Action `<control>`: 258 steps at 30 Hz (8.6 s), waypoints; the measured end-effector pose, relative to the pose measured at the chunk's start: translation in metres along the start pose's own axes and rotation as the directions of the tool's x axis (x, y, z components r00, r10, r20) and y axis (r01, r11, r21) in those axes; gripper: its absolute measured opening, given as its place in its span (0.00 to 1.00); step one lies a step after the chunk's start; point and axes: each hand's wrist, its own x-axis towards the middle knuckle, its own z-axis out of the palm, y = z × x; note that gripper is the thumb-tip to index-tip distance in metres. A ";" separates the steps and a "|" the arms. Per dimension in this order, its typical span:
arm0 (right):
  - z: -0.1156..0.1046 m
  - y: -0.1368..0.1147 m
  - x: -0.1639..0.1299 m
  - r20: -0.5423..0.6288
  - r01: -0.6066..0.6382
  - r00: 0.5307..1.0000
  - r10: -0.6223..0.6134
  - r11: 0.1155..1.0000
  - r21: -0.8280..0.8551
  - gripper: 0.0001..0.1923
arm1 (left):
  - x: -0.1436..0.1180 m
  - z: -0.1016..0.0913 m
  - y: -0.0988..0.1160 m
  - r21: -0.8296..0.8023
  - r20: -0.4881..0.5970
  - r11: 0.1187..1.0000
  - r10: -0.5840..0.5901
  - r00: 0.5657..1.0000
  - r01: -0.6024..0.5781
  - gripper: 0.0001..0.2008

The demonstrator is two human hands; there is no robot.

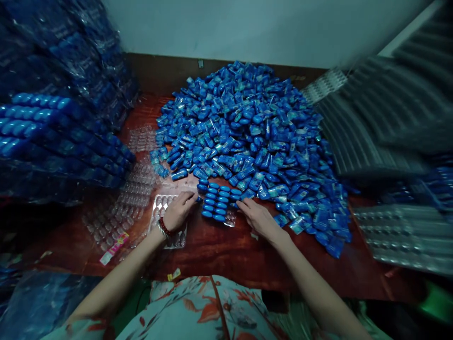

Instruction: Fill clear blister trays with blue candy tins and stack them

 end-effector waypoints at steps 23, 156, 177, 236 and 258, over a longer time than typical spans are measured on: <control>-0.008 -0.021 0.025 0.178 0.002 0.984 0.015 0.996 -0.094 0.12 | 0.026 -0.002 0.020 0.136 0.494 0.989 -0.024 0.869 -0.050 0.10; -0.009 -0.043 -0.024 0.224 -0.075 0.972 0.067 0.997 0.030 0.20 | 0.004 -0.046 0.041 0.127 0.675 0.992 -0.093 0.732 0.008 0.12; 0.017 -0.079 -0.030 -0.036 -0.409 0.912 0.408 0.906 -0.110 0.21 | -0.008 -0.017 0.054 0.121 0.341 0.967 -0.253 0.905 0.224 0.08; 0.047 -0.057 -0.108 0.414 -0.416 0.531 0.739 -0.198 0.888 0.27 | -0.044 -0.028 0.058 -0.043 0.148 0.977 -0.199 0.969 0.207 0.15; 0.053 -0.058 -0.072 -0.088 -0.384 0.651 0.754 0.428 0.818 0.14 | -0.016 -0.036 0.040 -0.032 0.456 0.999 -0.012 0.890 0.030 0.14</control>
